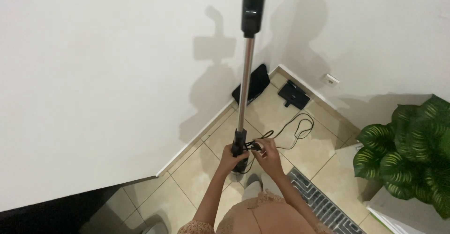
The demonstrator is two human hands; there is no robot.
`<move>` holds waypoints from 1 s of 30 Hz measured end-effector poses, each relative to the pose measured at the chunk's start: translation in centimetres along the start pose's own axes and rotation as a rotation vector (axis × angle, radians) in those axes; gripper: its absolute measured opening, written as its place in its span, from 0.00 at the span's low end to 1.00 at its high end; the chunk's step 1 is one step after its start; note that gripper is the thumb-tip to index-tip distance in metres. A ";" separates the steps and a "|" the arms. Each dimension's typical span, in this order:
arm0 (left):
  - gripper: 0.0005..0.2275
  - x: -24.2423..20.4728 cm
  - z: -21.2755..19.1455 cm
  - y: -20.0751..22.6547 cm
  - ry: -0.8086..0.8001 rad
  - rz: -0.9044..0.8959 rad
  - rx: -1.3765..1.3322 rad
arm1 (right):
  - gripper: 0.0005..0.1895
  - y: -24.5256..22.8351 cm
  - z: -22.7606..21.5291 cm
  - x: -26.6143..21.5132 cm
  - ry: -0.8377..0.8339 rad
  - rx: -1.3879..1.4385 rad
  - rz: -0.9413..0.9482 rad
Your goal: Assembling a handheld vacuum cleaner and plugging it into a power outlet.
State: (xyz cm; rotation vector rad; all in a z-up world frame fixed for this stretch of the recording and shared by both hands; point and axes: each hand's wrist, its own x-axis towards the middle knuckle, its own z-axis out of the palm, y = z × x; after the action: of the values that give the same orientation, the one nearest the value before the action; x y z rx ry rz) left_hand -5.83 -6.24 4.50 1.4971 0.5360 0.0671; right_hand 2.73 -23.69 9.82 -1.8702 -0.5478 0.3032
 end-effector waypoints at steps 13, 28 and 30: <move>0.13 0.5 2.8 2.0 -0.120 -0.004 0.110 | 0.24 -0.9 -8.4 4.5 -0.155 -0.166 0.271; 0.12 1.0 3.8 0.8 -0.224 0.037 -0.430 | 0.22 -7.4 -5.8 6.1 0.079 1.391 0.079; 0.14 1.0 4.4 0.6 -0.273 -0.031 -0.443 | 0.20 -7.6 -5.2 6.6 0.189 1.527 0.053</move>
State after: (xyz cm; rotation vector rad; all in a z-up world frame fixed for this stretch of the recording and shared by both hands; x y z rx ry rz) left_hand -3.11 -9.85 4.70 1.0437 0.2977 -0.0415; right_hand 9.11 -22.37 19.12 -0.4124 -0.0239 0.4008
